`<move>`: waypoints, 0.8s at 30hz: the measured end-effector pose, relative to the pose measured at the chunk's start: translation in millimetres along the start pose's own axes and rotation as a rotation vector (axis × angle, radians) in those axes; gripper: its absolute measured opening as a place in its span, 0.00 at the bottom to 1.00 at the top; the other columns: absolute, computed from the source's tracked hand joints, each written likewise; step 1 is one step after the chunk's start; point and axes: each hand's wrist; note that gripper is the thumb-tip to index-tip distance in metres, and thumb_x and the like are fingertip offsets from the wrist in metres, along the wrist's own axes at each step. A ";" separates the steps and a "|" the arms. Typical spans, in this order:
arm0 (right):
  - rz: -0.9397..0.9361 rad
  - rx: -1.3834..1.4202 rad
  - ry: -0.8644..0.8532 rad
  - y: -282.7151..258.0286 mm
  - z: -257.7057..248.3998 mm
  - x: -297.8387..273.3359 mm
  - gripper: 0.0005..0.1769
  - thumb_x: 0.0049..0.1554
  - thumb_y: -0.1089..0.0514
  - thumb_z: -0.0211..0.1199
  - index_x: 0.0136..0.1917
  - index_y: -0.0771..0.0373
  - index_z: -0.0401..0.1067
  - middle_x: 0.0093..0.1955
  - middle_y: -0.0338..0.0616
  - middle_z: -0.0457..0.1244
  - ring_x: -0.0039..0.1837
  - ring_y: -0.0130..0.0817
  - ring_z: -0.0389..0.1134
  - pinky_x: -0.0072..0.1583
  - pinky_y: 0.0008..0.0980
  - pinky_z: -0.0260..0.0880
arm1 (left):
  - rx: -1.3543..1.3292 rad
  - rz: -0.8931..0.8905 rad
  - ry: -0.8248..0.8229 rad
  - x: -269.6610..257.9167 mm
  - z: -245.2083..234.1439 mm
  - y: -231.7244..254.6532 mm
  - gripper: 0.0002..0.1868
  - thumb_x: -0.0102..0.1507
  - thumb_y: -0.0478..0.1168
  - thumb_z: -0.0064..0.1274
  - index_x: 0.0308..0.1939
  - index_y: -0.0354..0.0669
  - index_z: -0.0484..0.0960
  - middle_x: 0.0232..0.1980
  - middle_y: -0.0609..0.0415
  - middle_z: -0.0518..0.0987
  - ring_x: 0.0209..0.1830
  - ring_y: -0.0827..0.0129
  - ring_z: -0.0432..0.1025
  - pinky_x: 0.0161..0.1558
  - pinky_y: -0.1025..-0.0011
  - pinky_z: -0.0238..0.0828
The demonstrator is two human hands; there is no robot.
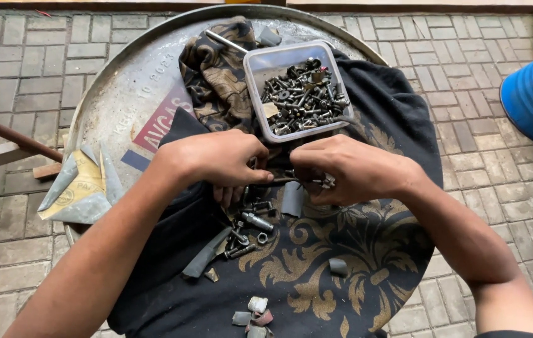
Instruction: The person repeatedly rubs small metal fasteners with a gray abrasive block over a cloth-covered tray. They pick up individual fasteners, rub them, and place them back on the cloth. A plastic container of fasteners sits nearby.
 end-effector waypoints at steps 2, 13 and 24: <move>-0.016 0.037 0.016 -5.1 0.5 -0.6 0.13 0.44 0.69 0.63 0.45 0.62 0.71 0.35 0.46 0.63 0.38 0.51 0.69 0.40 0.44 0.71 | -0.030 -0.004 -0.016 1.6 1.5 -1.1 0.19 0.64 0.51 0.45 0.46 0.43 0.84 0.22 0.48 0.84 0.18 0.65 0.80 0.25 0.73 0.80; -0.158 -0.031 0.069 -1.2 2.6 0.2 0.09 0.54 0.69 0.59 0.49 0.62 0.73 0.44 0.48 0.65 0.46 0.55 0.68 0.45 0.48 0.72 | -0.083 0.013 -0.023 2.7 0.0 -2.3 0.19 0.65 0.49 0.44 0.47 0.40 0.82 0.21 0.47 0.84 0.15 0.65 0.78 0.19 0.74 0.78; -0.161 -0.022 0.006 -8.1 -4.7 5.8 0.05 0.53 0.68 0.60 0.45 0.65 0.71 0.37 0.50 0.63 0.40 0.56 0.68 0.39 0.49 0.70 | -0.064 0.007 0.006 3.4 1.1 -3.7 0.19 0.64 0.51 0.45 0.45 0.40 0.83 0.21 0.48 0.84 0.16 0.65 0.79 0.19 0.74 0.79</move>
Point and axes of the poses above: each hand's wrist, its own x-axis towards the middle knuckle, its own z-axis out of the palm, y = z × x
